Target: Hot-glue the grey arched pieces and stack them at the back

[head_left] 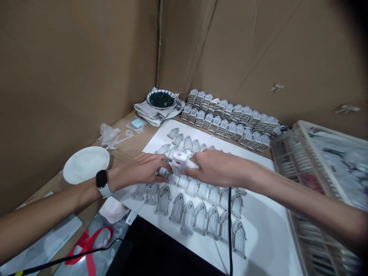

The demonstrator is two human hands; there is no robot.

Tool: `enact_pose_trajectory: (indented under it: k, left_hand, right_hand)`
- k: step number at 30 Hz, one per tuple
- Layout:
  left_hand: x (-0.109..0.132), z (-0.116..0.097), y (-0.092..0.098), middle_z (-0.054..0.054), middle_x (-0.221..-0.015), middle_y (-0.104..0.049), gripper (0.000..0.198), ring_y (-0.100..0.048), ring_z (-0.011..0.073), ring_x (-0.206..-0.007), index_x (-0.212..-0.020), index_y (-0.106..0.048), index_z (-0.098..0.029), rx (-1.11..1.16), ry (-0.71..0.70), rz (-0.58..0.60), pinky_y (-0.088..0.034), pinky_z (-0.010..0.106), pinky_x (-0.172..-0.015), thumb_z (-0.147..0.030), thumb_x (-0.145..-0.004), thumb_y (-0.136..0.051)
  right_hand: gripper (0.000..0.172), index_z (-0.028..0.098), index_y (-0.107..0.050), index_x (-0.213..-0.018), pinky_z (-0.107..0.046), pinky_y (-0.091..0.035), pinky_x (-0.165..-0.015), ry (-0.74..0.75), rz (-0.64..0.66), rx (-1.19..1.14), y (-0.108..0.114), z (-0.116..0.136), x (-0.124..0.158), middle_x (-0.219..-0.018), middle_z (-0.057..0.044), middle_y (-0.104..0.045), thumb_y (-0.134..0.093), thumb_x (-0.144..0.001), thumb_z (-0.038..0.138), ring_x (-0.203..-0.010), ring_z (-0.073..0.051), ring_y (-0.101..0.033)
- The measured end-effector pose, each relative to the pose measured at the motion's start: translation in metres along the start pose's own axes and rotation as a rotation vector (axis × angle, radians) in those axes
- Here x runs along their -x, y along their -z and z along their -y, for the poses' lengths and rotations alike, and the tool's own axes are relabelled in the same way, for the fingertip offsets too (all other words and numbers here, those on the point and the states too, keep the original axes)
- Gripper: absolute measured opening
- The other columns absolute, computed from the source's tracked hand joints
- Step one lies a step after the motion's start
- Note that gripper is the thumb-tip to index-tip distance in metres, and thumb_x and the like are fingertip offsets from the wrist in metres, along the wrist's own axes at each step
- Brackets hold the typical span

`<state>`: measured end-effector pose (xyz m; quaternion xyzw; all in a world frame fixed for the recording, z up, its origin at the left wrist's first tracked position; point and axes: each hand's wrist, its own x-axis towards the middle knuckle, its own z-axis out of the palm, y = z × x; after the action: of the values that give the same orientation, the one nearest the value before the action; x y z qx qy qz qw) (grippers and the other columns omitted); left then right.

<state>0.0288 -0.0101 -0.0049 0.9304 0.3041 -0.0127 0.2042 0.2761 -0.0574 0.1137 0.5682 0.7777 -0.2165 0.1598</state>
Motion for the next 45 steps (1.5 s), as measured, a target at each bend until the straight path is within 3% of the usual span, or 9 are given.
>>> enact_pose_trajectory:
  k: [4,9,14,18,23,28,35,39,45]
  left_hand:
    - [-0.001,-0.006,0.006,-0.001,-0.120,-0.074,0.030,-0.075,0.0219,-0.107,-0.132,-0.078,-0.040,-0.002,0.032,0.037,-0.045,0.031,-0.082,-0.048,-0.103,-0.079]
    - [-0.005,-0.002,0.003,0.000,-0.121,-0.074,0.034,-0.073,0.0220,-0.107,-0.133,-0.078,-0.040,-0.003,0.002,0.031,-0.044,0.032,-0.079,-0.054,-0.102,-0.079]
    - [-0.008,0.000,0.002,0.000,-0.123,-0.073,0.039,-0.073,0.0219,-0.106,-0.137,-0.076,-0.042,0.004,0.017,0.055,-0.041,0.033,-0.078,-0.059,-0.102,-0.078]
    - [-0.008,-0.001,0.003,0.000,-0.128,-0.074,0.039,-0.073,0.0221,-0.108,-0.138,-0.076,-0.042,0.005,0.022,0.066,-0.041,0.032,-0.078,-0.059,-0.102,-0.078]
    - [-0.005,-0.001,0.003,0.001,-0.134,-0.074,0.038,-0.070,0.0271,-0.128,-0.139,-0.075,-0.043,-0.023,-0.002,0.039,-0.045,0.032,-0.088,-0.058,-0.105,-0.075]
    - [-0.004,0.000,0.002,0.001,-0.125,-0.075,0.037,-0.073,0.0231,-0.111,-0.137,-0.076,-0.041,-0.031,-0.013,0.033,-0.044,0.031,-0.083,-0.058,-0.105,-0.075]
    - [-0.006,0.004,-0.002,0.000,-0.128,-0.073,0.039,-0.072,0.0231,-0.113,-0.138,-0.075,-0.042,-0.048,-0.035,0.012,-0.042,0.030,-0.081,-0.062,-0.105,-0.073]
    - [-0.005,0.004,-0.002,0.000,-0.120,-0.074,0.038,-0.072,0.0185,-0.102,-0.137,-0.076,-0.040,-0.041,-0.049,-0.002,-0.038,0.031,-0.076,-0.060,-0.105,-0.073]
    - [-0.005,0.006,-0.002,-0.001,-0.123,-0.073,0.037,-0.071,0.0197,-0.104,-0.137,-0.076,-0.041,-0.005,-0.051,-0.012,-0.039,0.031,-0.080,-0.060,-0.105,-0.073]
  right_hand:
    - [0.062,0.025,-0.049,-0.069,-0.033,-0.032,-0.053,-0.059,0.061,-0.213,-0.007,-0.027,0.011,-0.066,-0.002,-0.059,-0.053,-0.103,0.076,-0.057,-0.018,-0.051]
    - [0.069,0.026,-0.039,-0.068,-0.031,-0.029,-0.051,-0.140,0.003,-0.517,-0.042,-0.054,0.033,-0.061,0.004,-0.041,-0.057,-0.097,0.086,-0.054,-0.014,-0.037]
    - [0.074,0.028,-0.035,-0.065,-0.032,-0.030,-0.053,-0.176,-0.064,-0.636,-0.088,-0.054,0.040,-0.061,0.005,-0.037,-0.052,-0.096,0.093,-0.056,-0.015,-0.037]
    - [0.076,0.030,-0.022,-0.064,-0.033,-0.023,-0.053,-0.192,-0.127,-0.610,-0.108,-0.047,0.037,-0.060,0.007,-0.023,-0.049,-0.099,0.091,-0.055,-0.014,-0.027]
    - [0.076,0.030,-0.022,-0.062,-0.034,-0.023,-0.054,-0.150,-0.164,-0.588,-0.113,-0.043,0.032,-0.060,0.007,-0.023,-0.054,-0.100,0.087,-0.054,-0.014,-0.028]
    - [0.075,0.029,-0.021,-0.062,-0.034,-0.023,-0.054,-0.138,-0.134,-0.589,-0.113,-0.042,0.028,-0.059,0.007,-0.022,-0.052,-0.103,0.084,-0.054,-0.013,-0.027]
    - [0.077,0.028,-0.024,-0.063,-0.033,-0.023,-0.053,-0.150,-0.118,-0.602,-0.115,-0.044,0.027,-0.059,0.007,-0.026,-0.051,-0.097,0.091,-0.054,-0.013,-0.029]
    - [0.078,0.028,-0.025,-0.063,-0.033,-0.023,-0.053,-0.168,-0.106,-0.573,-0.116,-0.043,0.026,-0.059,0.006,-0.028,-0.046,-0.095,0.095,-0.054,-0.013,-0.030]
    - [0.077,0.028,-0.024,-0.063,-0.034,-0.025,-0.052,-0.196,-0.127,-0.520,-0.117,-0.041,0.028,-0.058,0.005,-0.030,-0.045,-0.096,0.096,-0.053,-0.013,-0.032]
